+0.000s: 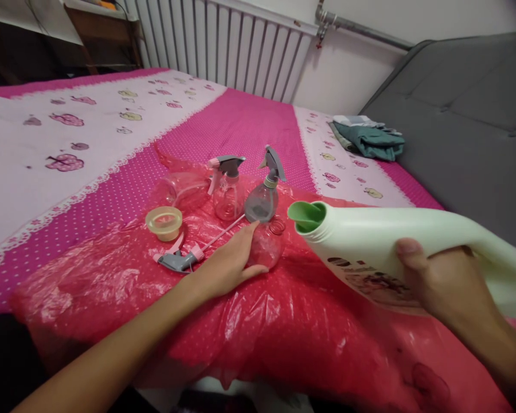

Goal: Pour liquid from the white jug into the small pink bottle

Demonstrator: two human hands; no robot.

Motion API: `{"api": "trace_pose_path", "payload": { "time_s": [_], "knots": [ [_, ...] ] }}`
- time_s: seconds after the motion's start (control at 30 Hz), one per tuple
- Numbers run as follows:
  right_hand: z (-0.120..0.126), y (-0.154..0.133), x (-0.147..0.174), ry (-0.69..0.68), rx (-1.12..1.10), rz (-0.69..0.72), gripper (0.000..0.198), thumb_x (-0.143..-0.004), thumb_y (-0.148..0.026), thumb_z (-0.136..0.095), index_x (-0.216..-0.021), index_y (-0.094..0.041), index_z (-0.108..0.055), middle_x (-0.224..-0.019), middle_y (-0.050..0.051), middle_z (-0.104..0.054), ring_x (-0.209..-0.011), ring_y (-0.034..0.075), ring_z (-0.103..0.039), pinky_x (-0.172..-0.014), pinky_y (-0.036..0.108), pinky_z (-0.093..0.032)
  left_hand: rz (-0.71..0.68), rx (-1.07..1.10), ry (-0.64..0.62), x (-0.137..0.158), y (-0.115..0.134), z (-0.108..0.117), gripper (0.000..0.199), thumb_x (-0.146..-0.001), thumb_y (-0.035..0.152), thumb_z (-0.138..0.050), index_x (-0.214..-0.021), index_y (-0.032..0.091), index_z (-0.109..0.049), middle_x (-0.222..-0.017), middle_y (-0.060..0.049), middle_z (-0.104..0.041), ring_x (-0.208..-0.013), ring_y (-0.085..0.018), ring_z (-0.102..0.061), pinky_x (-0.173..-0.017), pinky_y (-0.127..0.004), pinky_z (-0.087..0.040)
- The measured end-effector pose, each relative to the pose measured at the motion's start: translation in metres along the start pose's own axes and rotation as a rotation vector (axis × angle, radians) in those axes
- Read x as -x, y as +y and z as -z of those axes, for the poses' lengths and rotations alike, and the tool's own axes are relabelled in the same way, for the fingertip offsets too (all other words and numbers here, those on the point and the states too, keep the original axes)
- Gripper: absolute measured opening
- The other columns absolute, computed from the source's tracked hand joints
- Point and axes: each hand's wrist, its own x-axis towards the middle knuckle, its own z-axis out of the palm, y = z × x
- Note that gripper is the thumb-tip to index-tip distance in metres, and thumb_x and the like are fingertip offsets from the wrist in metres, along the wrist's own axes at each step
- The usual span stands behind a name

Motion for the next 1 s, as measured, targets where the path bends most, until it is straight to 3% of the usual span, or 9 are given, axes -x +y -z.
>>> {"api": "trace_pose_path", "payload": {
  "time_s": [0.1, 0.23, 0.33, 0.47, 0.63, 1.0],
  "knots": [
    [0.002, 0.002, 0.0, 0.016, -0.194, -0.14, 0.101, -0.073, -0.111, -0.022, -0.082, -0.019, -0.065, -0.078, 0.016, -0.066, -0.079, 0.035, -0.067, -0.075, 0.054, -0.058, -0.012, -0.015, 0.012, 0.0, -0.002, 0.0, 0.091, -0.102, 0.046, -0.072, -0.172, 0.023, -0.018, -0.178, -0.025, -0.035, -0.165, -0.041, -0.039, -0.134, -0.065, -0.034],
    [-0.008, 0.008, 0.0, 0.13, -0.482, -0.255, 0.094, -0.089, -0.097, -0.015, -0.096, -0.02, -0.068, -0.085, 0.012, -0.068, -0.082, 0.028, -0.068, -0.077, 0.048, -0.061, -0.007, -0.03, 0.009, 0.0, -0.002, 0.001, 0.091, -0.102, 0.046, -0.071, -0.172, 0.022, -0.018, -0.179, -0.024, -0.034, -0.166, -0.04, -0.036, -0.135, -0.063, -0.033],
    [-0.019, 0.004, -0.004, 0.296, -0.707, -0.244, 0.091, -0.091, -0.092, -0.017, -0.123, -0.023, -0.068, -0.098, 0.012, -0.071, -0.1, 0.029, -0.07, -0.087, 0.048, -0.062, 0.0, -0.03, 0.001, 0.0, 0.0, 0.003, 0.092, -0.102, 0.047, -0.071, -0.172, 0.024, -0.016, -0.18, -0.023, -0.031, -0.167, -0.04, -0.035, -0.135, -0.064, -0.032],
    [-0.034, -0.005, -0.007, 0.527, -0.938, -0.192, 0.089, -0.086, -0.089, -0.031, -0.134, -0.023, -0.067, -0.115, 0.013, -0.07, -0.116, 0.033, -0.067, -0.09, 0.05, -0.061, 0.026, -0.049, -0.02, -0.001, 0.003, 0.005, 0.09, -0.104, 0.047, -0.069, -0.172, 0.023, -0.015, -0.181, -0.023, -0.03, -0.168, -0.039, -0.033, -0.136, -0.064, -0.03],
    [-0.055, -0.007, 0.006, 0.524, -0.968, -0.361, 0.082, -0.091, -0.068, -0.016, -0.142, -0.026, -0.064, -0.117, 0.013, -0.07, -0.115, 0.034, -0.068, -0.091, 0.053, -0.06, 0.058, -0.065, -0.022, -0.001, 0.004, 0.005, 0.091, -0.103, 0.052, -0.069, -0.171, 0.024, -0.017, -0.182, -0.023, -0.028, -0.168, -0.041, -0.032, -0.136, -0.064, -0.033],
    [-0.081, 0.009, 0.021, 0.519, -0.955, -0.394, 0.089, -0.089, -0.084, -0.023, -0.146, -0.027, -0.061, -0.135, 0.012, -0.066, -0.129, 0.035, -0.062, -0.092, 0.051, -0.061, 0.095, -0.097, -0.03, -0.002, 0.005, 0.008, 0.093, -0.102, 0.055, -0.069, -0.172, 0.027, -0.016, -0.182, -0.02, -0.03, -0.167, -0.043, -0.033, -0.136, -0.063, -0.034]
  ]
}}
